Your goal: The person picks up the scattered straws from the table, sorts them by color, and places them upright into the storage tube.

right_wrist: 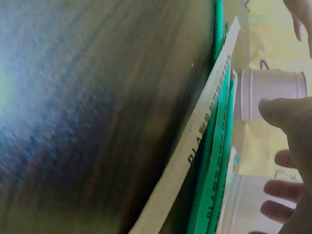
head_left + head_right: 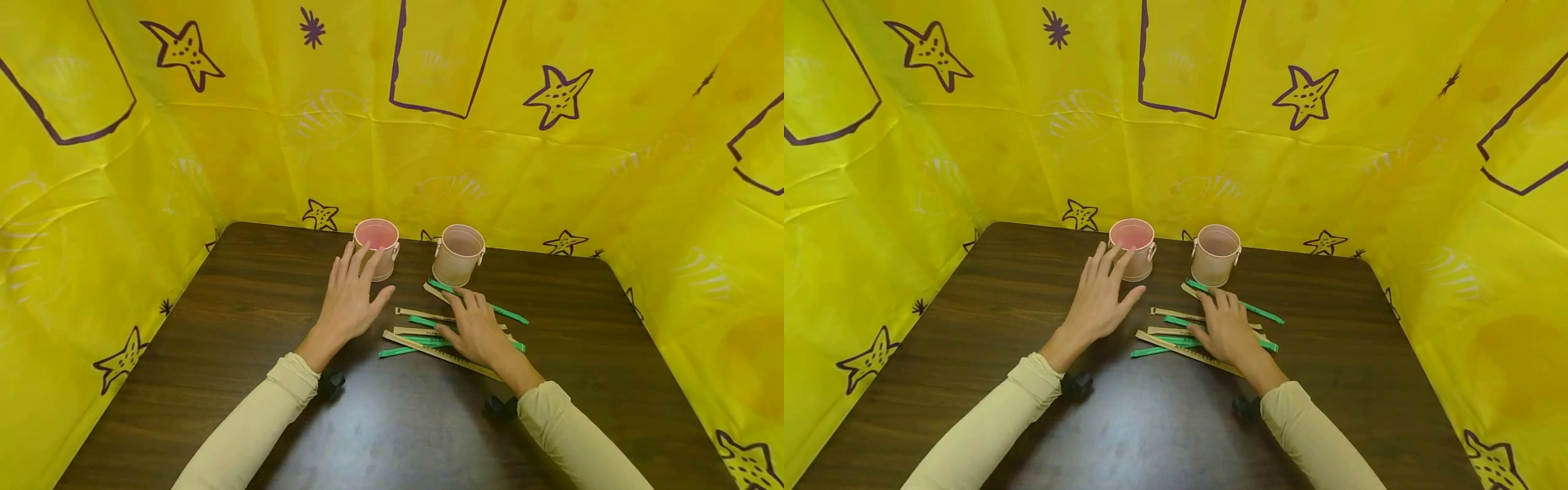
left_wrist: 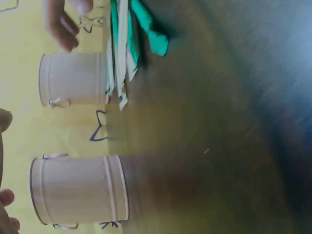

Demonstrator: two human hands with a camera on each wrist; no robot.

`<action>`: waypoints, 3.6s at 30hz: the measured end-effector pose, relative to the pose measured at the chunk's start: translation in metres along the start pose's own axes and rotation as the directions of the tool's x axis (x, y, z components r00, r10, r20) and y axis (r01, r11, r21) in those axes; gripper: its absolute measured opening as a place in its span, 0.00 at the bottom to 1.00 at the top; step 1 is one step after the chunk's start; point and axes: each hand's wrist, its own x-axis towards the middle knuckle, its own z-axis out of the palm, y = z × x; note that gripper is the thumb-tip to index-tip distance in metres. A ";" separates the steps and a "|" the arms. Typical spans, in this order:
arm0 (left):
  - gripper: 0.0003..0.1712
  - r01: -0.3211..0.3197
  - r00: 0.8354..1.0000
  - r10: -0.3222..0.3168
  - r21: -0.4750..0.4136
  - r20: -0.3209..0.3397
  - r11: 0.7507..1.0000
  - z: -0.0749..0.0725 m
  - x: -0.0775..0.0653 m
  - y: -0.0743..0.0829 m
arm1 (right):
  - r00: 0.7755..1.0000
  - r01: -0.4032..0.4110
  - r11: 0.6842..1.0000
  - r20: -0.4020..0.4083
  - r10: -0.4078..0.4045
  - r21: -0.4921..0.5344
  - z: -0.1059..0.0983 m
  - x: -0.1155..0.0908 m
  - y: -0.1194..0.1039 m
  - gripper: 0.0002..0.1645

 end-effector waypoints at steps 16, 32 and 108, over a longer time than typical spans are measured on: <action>0.51 0.021 0.997 -0.036 -0.216 -0.065 0.976 -0.005 0.035 -0.019 | 0.990 0.139 0.990 -0.024 -0.139 0.032 0.011 -0.015 -0.007 0.22; 0.58 0.076 0.991 -0.108 -0.329 -0.079 0.941 0.005 0.069 -0.039 | 0.954 0.285 0.956 -0.117 -0.276 0.069 0.025 -0.018 -0.010 0.11; 0.57 0.371 0.924 -0.206 -0.623 0.323 0.689 0.021 0.107 -0.065 | 0.975 0.070 0.754 -0.205 0.087 0.653 -0.055 0.027 -0.016 0.12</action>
